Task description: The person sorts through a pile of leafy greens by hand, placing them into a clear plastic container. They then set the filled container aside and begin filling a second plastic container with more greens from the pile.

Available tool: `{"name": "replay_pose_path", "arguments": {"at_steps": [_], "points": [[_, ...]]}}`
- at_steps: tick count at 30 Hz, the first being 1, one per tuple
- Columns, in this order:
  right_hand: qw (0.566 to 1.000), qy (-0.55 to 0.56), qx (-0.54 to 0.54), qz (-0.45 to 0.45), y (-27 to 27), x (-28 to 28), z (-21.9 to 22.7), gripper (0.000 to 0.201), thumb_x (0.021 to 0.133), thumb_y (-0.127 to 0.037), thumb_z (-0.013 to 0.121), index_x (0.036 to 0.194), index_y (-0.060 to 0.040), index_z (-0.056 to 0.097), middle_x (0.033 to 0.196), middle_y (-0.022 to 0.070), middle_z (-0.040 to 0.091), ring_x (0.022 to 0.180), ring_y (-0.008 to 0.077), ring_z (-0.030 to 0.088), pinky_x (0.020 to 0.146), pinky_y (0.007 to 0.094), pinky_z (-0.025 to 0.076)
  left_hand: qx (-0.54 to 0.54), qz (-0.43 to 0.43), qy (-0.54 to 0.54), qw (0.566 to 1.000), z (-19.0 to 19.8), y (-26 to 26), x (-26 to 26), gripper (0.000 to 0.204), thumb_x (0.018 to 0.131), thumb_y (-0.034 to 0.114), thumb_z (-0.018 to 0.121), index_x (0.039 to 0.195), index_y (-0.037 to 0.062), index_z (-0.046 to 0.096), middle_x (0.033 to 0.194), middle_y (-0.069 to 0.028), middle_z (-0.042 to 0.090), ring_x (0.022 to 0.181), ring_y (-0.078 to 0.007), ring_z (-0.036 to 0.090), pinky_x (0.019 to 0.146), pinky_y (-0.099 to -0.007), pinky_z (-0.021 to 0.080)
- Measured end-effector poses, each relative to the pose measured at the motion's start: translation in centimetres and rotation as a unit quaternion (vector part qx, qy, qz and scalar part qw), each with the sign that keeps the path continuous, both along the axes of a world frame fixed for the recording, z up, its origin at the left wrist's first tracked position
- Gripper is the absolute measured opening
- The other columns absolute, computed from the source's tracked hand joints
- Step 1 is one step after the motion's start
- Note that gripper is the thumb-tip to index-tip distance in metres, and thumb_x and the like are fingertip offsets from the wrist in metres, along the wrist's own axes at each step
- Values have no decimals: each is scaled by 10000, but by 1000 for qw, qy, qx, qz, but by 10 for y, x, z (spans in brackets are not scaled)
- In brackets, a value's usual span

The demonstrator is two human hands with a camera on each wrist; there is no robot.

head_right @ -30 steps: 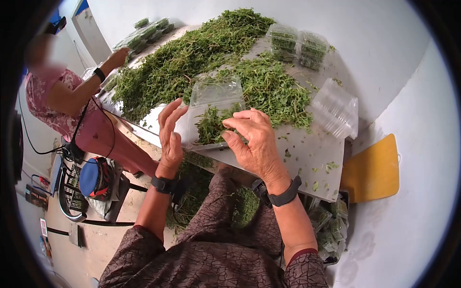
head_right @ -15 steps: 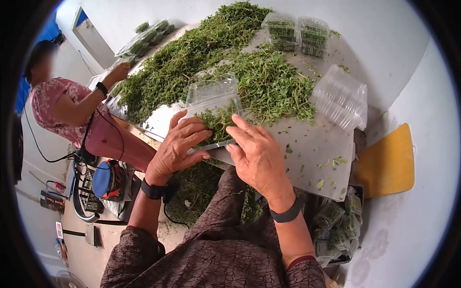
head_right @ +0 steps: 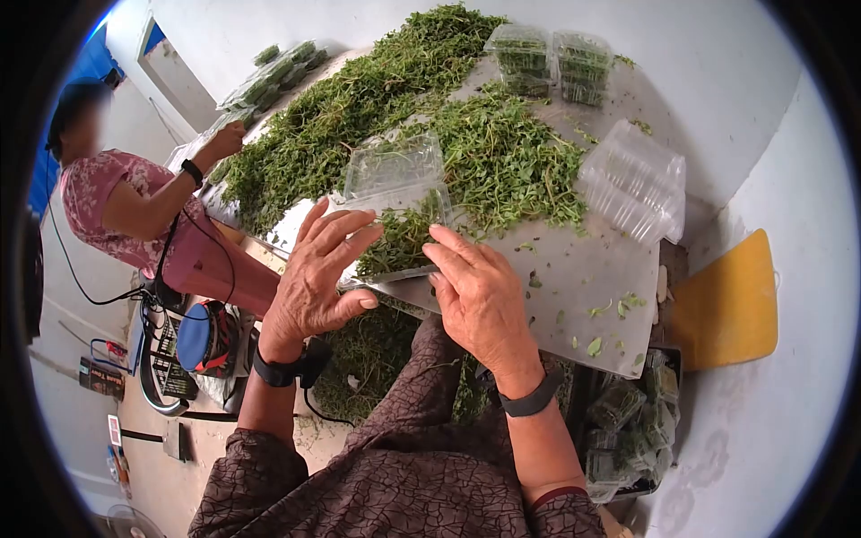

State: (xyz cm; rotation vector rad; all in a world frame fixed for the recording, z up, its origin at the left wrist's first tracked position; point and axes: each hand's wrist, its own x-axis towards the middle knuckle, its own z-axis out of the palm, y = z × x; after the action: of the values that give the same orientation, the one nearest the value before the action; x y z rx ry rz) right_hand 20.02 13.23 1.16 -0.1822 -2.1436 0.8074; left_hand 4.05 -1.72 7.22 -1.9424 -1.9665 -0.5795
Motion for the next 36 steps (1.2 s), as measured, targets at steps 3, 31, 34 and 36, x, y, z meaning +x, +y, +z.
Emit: {"name": "replay_pose_path", "arguments": {"at_steps": [3,31,34,36], "points": [[999,-1,36,-6,1,0,0,323,750,15,645,1071,-1,622,1196,104,609,942,305,604,826,392,491,-43,-9,-1,999,-1,8,7,763,861,653,441,1233,-8,531,1243,-193,543,1194,-349,493,1103,-510,257],[999,-12,5,44,-2,1,1,415,762,24,629,1172,-16,573,1264,116,568,1036,329,572,899,403,467,-117,59,-140,982,-8,6,-7,659,992,492,224,1164,-8,617,1182,-157,621,1319,-314,388,1168,-464,112],[999,-13,3,43,-2,1,1,414,760,26,631,1169,-17,575,1263,114,569,1036,328,572,899,402,468,-35,34,-180,982,-12,2,-10,527,995,398,314,1175,-5,603,1173,-162,622,1285,-339,427,1153,-485,143],[999,-14,0,42,-3,2,1,414,759,29,632,1166,-18,577,1263,113,569,1036,328,572,899,402,469,-12,35,-164,986,-14,1,-6,529,995,396,310,1194,-5,591,1207,-170,601,1296,-334,415,1156,-481,139]]}}
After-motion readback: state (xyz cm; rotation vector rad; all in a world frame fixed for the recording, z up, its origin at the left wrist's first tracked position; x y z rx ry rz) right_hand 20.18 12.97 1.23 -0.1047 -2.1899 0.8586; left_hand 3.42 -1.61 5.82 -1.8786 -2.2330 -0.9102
